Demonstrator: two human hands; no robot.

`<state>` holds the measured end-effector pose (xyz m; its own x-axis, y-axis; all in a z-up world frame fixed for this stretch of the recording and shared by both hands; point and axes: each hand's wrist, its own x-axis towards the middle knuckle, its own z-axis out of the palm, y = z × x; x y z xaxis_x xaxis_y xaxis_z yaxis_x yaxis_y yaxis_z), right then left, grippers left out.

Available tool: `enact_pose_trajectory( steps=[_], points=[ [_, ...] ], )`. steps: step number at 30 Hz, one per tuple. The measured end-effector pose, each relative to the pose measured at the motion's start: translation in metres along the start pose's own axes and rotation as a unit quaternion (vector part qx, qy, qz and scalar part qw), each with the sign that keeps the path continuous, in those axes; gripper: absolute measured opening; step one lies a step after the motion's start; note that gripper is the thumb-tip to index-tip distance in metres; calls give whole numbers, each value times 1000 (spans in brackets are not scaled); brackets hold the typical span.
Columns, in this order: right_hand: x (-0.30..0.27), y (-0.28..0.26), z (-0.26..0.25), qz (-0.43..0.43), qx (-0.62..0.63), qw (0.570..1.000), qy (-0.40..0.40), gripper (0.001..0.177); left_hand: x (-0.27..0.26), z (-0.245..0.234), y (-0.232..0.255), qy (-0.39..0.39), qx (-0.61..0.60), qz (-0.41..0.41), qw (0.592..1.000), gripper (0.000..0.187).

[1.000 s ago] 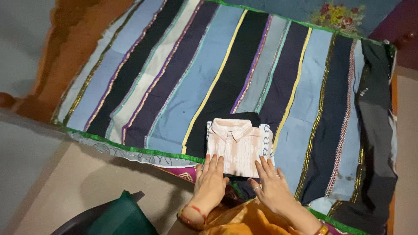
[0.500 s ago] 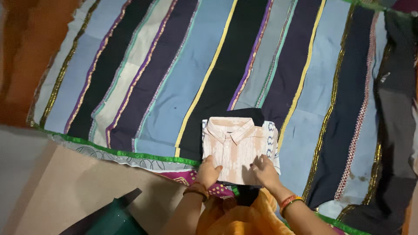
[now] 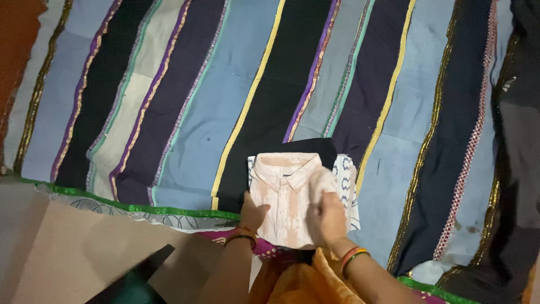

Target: The person folds several garments one by one on a bed and places them on a nearby white cabinet. Items handled include a purple shirt, black pants, a light-colored shirt, black jeans, and a patterned shirt. The person uses both hands to fold each item and stacks them neatly.

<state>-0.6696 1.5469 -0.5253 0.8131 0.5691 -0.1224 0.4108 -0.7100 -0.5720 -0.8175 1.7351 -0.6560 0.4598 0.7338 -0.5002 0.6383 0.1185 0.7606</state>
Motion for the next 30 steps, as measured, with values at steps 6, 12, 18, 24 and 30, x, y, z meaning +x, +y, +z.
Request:
enact_pose_trajectory(
  steps=[6,12,18,24,30],
  points=[
    [-10,-19,3,-112,-8,991,-68,43,-4,-4,24,11,105,-22,994,49],
    [0,26,24,3,4,998,65,46,-49,10,76,63,170,213,960,41],
    [12,62,33,158,105,982,18,76,-78,15,97,8,222,177,959,36],
    [6,20,11,235,112,964,-56,74,-27,32,30,56,150,197,967,56],
    [-1,-19,4,-90,23,996,-9,51,4,25,-10,2,80,75,994,103]
  ],
)
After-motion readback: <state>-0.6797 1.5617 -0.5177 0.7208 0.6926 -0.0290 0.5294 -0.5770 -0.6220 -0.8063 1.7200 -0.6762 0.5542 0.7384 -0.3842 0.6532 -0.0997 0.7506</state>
